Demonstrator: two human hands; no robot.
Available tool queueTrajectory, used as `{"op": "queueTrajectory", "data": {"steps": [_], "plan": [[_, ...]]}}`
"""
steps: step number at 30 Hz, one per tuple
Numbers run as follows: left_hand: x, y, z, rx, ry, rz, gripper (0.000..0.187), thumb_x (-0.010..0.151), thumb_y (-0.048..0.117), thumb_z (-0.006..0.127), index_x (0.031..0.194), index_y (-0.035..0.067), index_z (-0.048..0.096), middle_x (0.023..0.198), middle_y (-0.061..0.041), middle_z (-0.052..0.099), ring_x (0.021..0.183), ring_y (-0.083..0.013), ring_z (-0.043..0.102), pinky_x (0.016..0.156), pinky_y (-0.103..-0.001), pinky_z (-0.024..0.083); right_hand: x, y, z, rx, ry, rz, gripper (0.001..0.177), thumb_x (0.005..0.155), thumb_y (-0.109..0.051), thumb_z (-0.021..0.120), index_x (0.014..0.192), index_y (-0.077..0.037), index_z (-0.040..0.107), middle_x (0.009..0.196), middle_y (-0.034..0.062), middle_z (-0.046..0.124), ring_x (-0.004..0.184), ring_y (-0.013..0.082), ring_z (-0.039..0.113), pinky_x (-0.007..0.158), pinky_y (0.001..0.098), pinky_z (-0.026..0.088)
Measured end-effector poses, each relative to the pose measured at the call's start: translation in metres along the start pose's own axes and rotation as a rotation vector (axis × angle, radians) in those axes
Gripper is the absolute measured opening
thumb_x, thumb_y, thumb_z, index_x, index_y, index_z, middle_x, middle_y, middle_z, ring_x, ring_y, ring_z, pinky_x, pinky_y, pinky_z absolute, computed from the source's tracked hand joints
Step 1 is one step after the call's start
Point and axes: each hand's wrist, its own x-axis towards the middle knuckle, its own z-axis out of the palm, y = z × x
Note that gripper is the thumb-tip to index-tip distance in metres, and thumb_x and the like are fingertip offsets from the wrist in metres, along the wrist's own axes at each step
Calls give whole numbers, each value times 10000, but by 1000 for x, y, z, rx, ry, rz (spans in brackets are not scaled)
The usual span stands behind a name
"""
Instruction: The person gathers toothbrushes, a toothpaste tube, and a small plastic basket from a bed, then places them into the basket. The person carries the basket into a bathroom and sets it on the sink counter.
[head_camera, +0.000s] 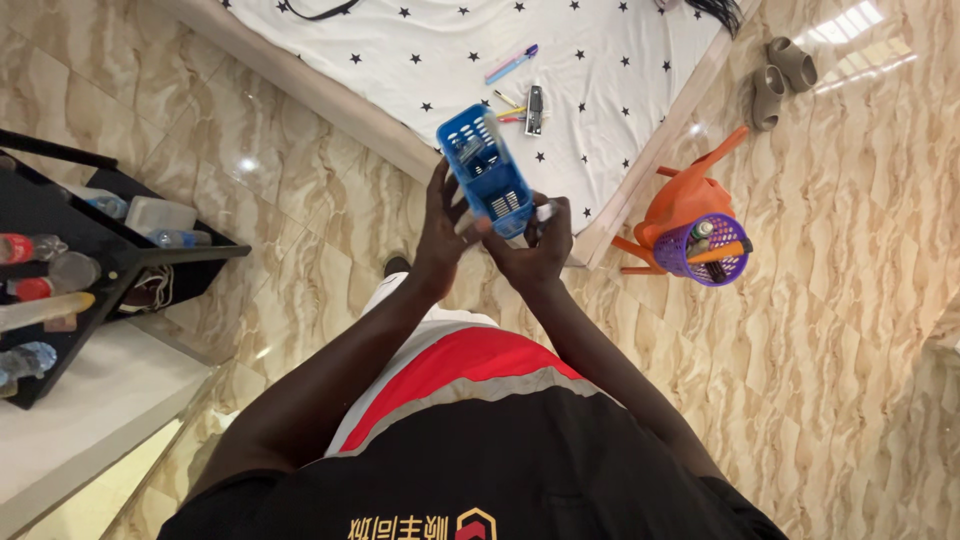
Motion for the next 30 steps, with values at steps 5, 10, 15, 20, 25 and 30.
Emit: {"op": "queueTrajectory", "data": {"steps": [5, 10, 15, 20, 25, 30], "plan": [[24, 30, 2, 78, -74, -11, 1318, 732, 149, 933, 1657, 149, -7, 1589, -137, 325, 1452, -290, 450, 1097, -436, 544, 11, -2, 9, -65, -116, -110, 616, 855, -192, 873, 1334, -61, 508, 1034, 34, 535, 779, 72, 562, 621, 193, 460], [47, 52, -4, 215, 77, 79, 1185, 701, 60, 950, 1544, 122, 119, 1384, -156, 524, 1270, -267, 614, 1027, -370, 591, 29, -6, 15, 285, -289, 247, 380, 1115, -215, 716, 1408, -13, 583, 892, -2, 495, 783, 84, 473, 720, 214, 413], [62, 52, -16, 59, 92, 154, 776, 885, 23, 821, 1502, 75, 354, 1352, -159, 536, 1315, -241, 606, 1133, -361, 527, 52, 2, 16, 931, -340, 624, 474, 1083, -395, 474, 1258, 29, 598, 786, 1, 514, 562, 74, 409, 488, 234, 321], [87, 51, -38, 544, 75, 208, 726, 731, 43, 789, 1378, 60, 461, 1225, -113, 636, 1137, -213, 655, 1001, -360, 555, 66, 16, 19, 831, -278, 738, 378, 1084, -298, 511, 1172, 59, 597, 693, 1, 440, 515, 85, 354, 461, 268, 288], [104, 51, -67, 706, 34, 142, 681, 682, 97, 796, 1298, 52, 508, 1127, -99, 690, 1036, -204, 704, 922, -353, 575, 61, 21, 23, 703, -381, 855, 449, 1087, -401, 434, 1205, 3, 590, 676, -18, 403, 501, 85, 336, 459, 255, 284], [113, 48, -90, 528, -45, -199, 685, 600, 91, 844, 1227, 48, 570, 1097, -102, 696, 1004, -194, 696, 894, -349, 586, 72, 22, 6, 1051, -350, 939, 690, 1101, -567, 320, 1156, 51, 623, 602, -7, 384, 458, 96, 344, 424, 262, 291]]}}
